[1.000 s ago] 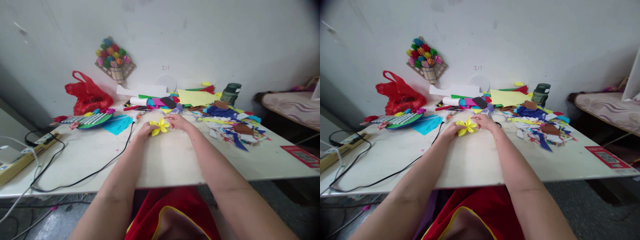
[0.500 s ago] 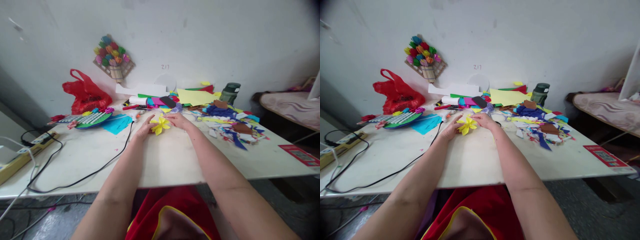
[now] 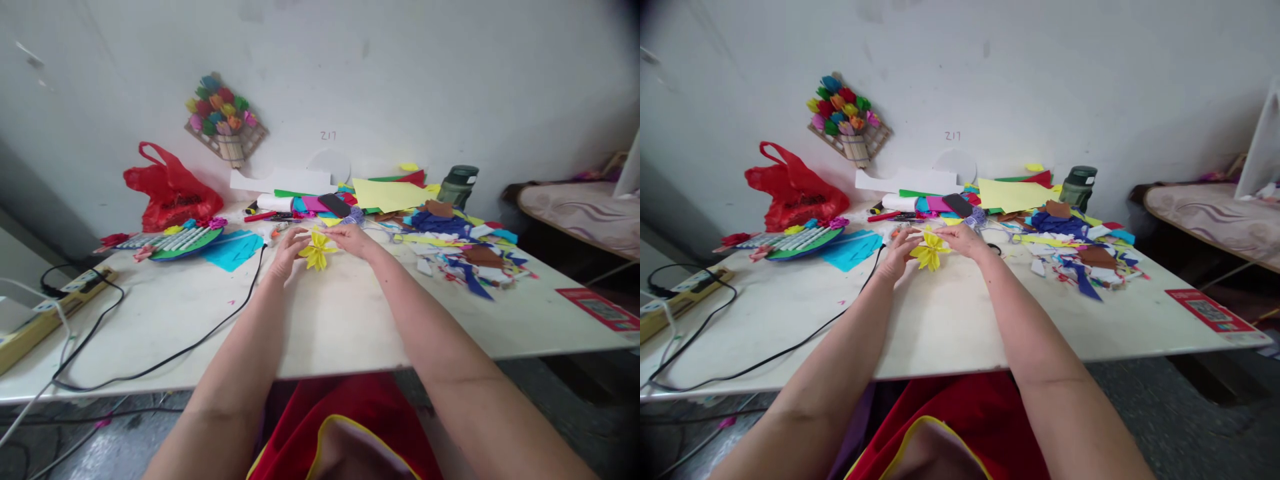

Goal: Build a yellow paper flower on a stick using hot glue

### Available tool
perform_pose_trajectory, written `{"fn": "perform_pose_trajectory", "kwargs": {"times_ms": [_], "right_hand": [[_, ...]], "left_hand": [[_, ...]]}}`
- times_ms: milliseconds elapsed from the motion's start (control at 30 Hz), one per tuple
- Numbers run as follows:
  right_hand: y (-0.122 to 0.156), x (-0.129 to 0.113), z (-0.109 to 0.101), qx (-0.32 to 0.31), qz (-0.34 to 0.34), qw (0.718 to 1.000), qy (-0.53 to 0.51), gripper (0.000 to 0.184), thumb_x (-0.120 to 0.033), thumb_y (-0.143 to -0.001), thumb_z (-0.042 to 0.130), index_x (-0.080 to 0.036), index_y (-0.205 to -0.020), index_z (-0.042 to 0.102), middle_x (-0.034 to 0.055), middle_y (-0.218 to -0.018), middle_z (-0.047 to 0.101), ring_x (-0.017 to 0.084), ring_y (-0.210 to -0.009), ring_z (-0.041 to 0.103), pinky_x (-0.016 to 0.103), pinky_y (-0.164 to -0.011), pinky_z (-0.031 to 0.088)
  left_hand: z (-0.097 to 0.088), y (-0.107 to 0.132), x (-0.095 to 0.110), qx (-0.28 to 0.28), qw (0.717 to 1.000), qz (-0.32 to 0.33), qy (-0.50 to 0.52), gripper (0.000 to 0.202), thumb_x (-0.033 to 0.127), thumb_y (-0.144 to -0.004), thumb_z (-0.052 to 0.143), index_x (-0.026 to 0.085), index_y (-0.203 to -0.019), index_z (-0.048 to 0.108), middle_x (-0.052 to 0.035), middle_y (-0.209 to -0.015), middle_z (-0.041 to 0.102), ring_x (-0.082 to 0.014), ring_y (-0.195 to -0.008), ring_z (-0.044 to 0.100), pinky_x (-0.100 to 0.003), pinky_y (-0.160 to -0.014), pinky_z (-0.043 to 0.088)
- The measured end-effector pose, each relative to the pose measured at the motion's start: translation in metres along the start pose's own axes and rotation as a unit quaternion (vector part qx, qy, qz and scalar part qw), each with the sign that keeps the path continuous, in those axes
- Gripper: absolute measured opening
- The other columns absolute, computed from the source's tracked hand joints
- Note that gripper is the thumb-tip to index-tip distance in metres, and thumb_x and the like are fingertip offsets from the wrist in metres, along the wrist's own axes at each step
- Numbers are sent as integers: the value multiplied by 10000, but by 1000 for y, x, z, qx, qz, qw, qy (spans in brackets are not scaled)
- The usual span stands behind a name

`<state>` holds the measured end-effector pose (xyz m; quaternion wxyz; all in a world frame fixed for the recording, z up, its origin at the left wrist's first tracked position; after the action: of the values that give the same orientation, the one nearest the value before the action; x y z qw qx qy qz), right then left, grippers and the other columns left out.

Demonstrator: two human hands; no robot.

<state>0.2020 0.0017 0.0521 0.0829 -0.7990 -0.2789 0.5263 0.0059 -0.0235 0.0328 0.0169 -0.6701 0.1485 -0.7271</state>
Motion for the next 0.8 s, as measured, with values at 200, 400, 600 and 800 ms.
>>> {"fn": "perform_pose_trajectory", "kwargs": {"times_ms": [200, 400, 600, 800], "right_hand": [[0, -4, 4, 8, 3, 1000, 1, 415, -449, -761, 598, -148, -997, 758, -42, -458, 442, 111, -533, 452, 242, -563, 389], [-1, -8, 4, 14, 19, 1000, -6, 425, -429, -763, 610, -123, -1023, 748, -62, -449, 384, 92, -506, 397, 240, -548, 363], [0, -8, 5, 1, 78, 996, -43, 429, -404, -766, 614, -102, -1052, 722, -79, -469, 395, 59, -453, 314, 217, -480, 292], [-1, -5, 4, -7, 91, 995, -46, 429, -388, -752, 631, -95, -1054, 718, -86, -440, 400, 58, -435, 325, 208, -450, 263]], "left_hand": [[3, -7, -1, 34, 998, 30, 45, 437, 316, -579, 614, 250, -983, 461, -20, -1108, 630, -182, -905, 644, -308, -787, 477], [5, -3, 4, 91, 994, 44, 40, 385, 348, -596, 668, 237, -877, 430, -23, -953, 659, -202, -908, 657, -330, -829, 466], [10, 0, 6, 80, 995, 49, 20, 313, 346, -607, 690, 205, -792, 482, -15, -833, 645, -201, -878, 645, -296, -768, 464], [11, -3, 1, 37, 999, 35, 4, 240, 329, -630, 679, 182, -792, 580, -6, -763, 628, -180, -788, 626, -281, -739, 459]]}}
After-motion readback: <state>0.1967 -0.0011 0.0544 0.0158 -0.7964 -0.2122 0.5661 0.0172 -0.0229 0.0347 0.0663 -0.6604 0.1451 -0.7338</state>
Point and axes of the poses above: each hand's wrist, its own y-axis away from the middle knuckle, its own z-axis out of the palm, x = y × z, the point moved 1 cm from there along -y, towards the middle knuckle
